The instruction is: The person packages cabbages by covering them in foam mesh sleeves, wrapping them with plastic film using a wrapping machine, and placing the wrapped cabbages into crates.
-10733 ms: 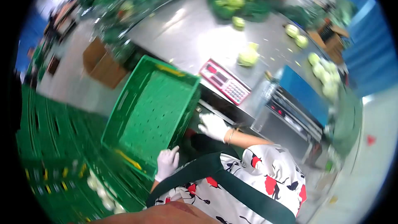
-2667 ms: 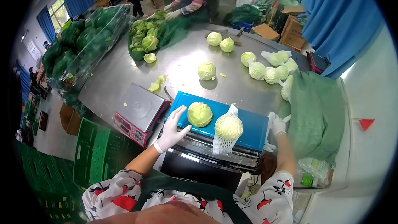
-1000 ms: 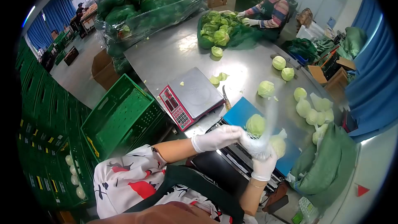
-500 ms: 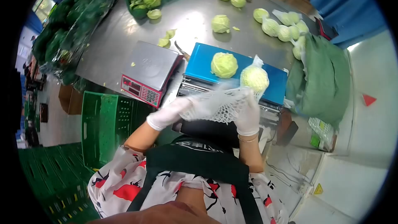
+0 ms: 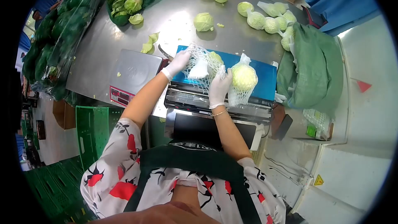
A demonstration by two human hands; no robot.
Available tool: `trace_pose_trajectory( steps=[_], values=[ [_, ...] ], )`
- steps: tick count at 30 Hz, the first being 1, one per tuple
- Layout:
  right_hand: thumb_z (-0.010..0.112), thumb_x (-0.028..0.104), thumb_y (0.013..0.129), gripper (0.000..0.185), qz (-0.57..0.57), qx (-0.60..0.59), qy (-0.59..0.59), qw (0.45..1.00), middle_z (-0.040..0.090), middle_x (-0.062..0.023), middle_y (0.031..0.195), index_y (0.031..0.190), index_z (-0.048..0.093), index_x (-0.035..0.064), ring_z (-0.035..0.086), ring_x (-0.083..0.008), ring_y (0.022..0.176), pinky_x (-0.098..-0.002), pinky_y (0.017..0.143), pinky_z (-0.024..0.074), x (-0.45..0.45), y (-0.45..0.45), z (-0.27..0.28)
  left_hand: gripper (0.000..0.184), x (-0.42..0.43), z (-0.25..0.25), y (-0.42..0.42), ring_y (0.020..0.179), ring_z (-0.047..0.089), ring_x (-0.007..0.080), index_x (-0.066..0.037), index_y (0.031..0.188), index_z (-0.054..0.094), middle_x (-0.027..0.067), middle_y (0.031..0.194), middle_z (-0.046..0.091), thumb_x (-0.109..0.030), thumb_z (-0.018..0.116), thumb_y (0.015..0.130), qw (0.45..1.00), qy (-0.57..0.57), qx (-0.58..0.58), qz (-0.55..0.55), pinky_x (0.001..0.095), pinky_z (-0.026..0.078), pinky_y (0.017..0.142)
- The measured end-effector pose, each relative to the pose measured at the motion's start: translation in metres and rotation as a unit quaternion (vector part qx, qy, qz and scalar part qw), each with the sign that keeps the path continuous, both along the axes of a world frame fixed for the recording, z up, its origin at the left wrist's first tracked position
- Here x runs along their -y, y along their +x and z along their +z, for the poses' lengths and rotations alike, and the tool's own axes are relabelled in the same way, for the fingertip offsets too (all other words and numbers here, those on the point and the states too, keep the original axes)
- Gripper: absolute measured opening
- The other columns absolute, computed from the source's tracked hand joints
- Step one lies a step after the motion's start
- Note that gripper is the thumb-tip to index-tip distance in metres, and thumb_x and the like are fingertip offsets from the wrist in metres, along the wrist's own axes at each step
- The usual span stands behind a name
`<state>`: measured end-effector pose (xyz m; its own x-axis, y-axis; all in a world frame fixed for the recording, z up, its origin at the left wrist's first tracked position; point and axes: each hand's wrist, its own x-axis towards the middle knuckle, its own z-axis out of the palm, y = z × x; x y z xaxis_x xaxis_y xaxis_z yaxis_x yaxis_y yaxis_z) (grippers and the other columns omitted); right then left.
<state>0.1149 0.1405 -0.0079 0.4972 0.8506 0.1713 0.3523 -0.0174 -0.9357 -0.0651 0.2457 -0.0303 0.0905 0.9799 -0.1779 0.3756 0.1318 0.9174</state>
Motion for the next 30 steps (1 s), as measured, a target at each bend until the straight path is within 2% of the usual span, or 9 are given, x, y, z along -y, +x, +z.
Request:
trace_pose_trajectory(
  steps=[7, 16, 18, 21, 22, 24, 26, 27, 30],
  values=[
    [0.04, 0.046, 0.104, 0.062, 0.05, -0.14, -0.162, 0.975, 0.065, -0.0165, 0.071, 0.091, 0.069, -0.0074, 0.062, -0.0322, 0.073, -0.0425, 0.073, 0.0479, -0.019, 0.012, -0.007, 0.051, 0.008, -0.007, 0.014, 0.112, 0.06, 0.0429, 0.004, 0.125, 0.06, 0.0324, 0.121, 0.061, -0.036, 0.037, 0.102, 0.996, 0.046, -0.07, -0.037, 0.0426, 0.047, 0.097],
    [0.049, 0.033, 0.103, 0.043, 0.306, -0.075, -0.014, 0.949, 0.048, 0.0002, 0.057, 0.08, 0.065, 0.0006, 0.046, -0.0101, 0.051, -0.0299, 0.053, 0.0432, -0.015, 0.025, 0.066, 0.049, 0.096, 0.074, 0.007, 0.113, 0.062, 0.024, 0.001, 0.136, 0.049, 0.0143, 0.131, 0.06, -0.035, 0.047, 0.104, 0.728, -0.281, 0.625, -0.015, 0.0384, 0.05, 0.102],
    [0.052, 0.026, 0.101, 0.034, 0.369, -0.241, -0.107, 0.891, 0.047, 0.0026, 0.056, 0.087, 0.068, 0.0003, 0.046, -0.0085, 0.05, -0.0288, 0.059, 0.048, -0.012, 0.028, 0.068, 0.046, 0.121, 0.067, 0.004, 0.118, 0.061, 0.0253, -0.001, 0.138, 0.048, 0.0144, 0.134, 0.059, -0.032, 0.043, 0.105, 0.928, -0.019, 0.35, -0.123, 0.0399, 0.051, 0.102],
    [0.057, 0.019, 0.099, 0.025, 0.337, -0.514, -0.265, 0.743, 0.064, -0.0014, 0.081, 0.106, 0.068, -0.0026, 0.06, -0.0072, 0.071, -0.0254, 0.081, 0.0526, 0.001, 0.021, 0.03, 0.041, 0.126, 0.03, -0.002, 0.118, 0.061, 0.0267, -0.003, 0.138, 0.048, 0.0141, 0.135, 0.058, -0.027, 0.042, 0.105, 0.703, -0.148, 0.691, -0.072, 0.0394, 0.051, 0.101],
    [0.059, 0.019, 0.099, 0.027, 0.347, -0.544, -0.251, 0.722, 0.068, -0.0045, 0.093, 0.111, 0.067, -0.0034, 0.063, -0.0083, 0.082, -0.0254, 0.084, 0.0523, 0.017, 0.013, 0.028, 0.044, 0.128, 0.019, -0.007, 0.119, 0.06, 0.0279, -0.002, 0.138, 0.047, 0.0157, 0.135, 0.058, -0.031, 0.041, 0.105, 0.772, -0.105, 0.626, -0.024, 0.042, 0.052, 0.101],
    [0.059, 0.017, 0.099, 0.03, 0.33, -0.427, -0.283, 0.793, 0.067, -0.0071, 0.108, 0.122, 0.063, -0.0015, 0.064, -0.0172, 0.098, -0.0302, 0.088, 0.0523, 0.036, 0.016, 0.017, 0.045, 0.131, 0.041, -0.012, 0.119, 0.061, 0.0274, 0.001, 0.136, 0.05, 0.0167, 0.132, 0.059, -0.03, 0.041, 0.104, 0.665, -0.122, 0.735, -0.047, 0.0433, 0.052, 0.101],
    [0.06, 0.018, 0.099, 0.032, 0.247, -0.229, -0.075, 0.938, 0.066, -0.0073, 0.108, 0.127, 0.06, 0.0019, 0.064, -0.016, 0.096, -0.0292, 0.083, 0.0538, 0.047, 0.02, 0.039, 0.042, 0.133, 0.075, -0.016, 0.119, 0.061, 0.0269, 0.003, 0.129, 0.055, 0.0174, 0.129, 0.061, -0.028, 0.043, 0.103, 0.841, -0.104, 0.523, 0.088, 0.0435, 0.053, 0.1],
    [0.062, 0.022, 0.098, 0.035, 0.25, -0.255, -0.086, 0.93, 0.065, -0.0096, 0.112, 0.129, 0.059, 0.0044, 0.063, -0.0147, 0.101, -0.0304, 0.087, 0.0528, 0.048, 0.034, 0.069, 0.035, 0.132, 0.1, -0.009, 0.112, 0.064, 0.0253, 0.004, 0.122, 0.06, 0.0157, 0.123, 0.064, -0.02, 0.047, 0.1, 0.759, -0.137, 0.635, 0.036, 0.0394, 0.054, 0.095],
    [0.049, 0.02, 0.104, 0.043, 0.397, -0.553, -0.161, 0.714, 0.059, -0.0105, 0.131, 0.142, 0.046, -0.0013, 0.058, -0.0173, 0.118, -0.0297, 0.098, 0.0489, 0.05, 0.061, 0.087, 0.033, 0.127, 0.123, 0.028, 0.107, 0.065, 0.0238, 0.004, 0.118, 0.063, 0.015, 0.12, 0.065, -0.018, 0.048, 0.098, 0.936, 0.034, 0.35, 0.035, 0.0351, 0.052, 0.093]
  ],
)
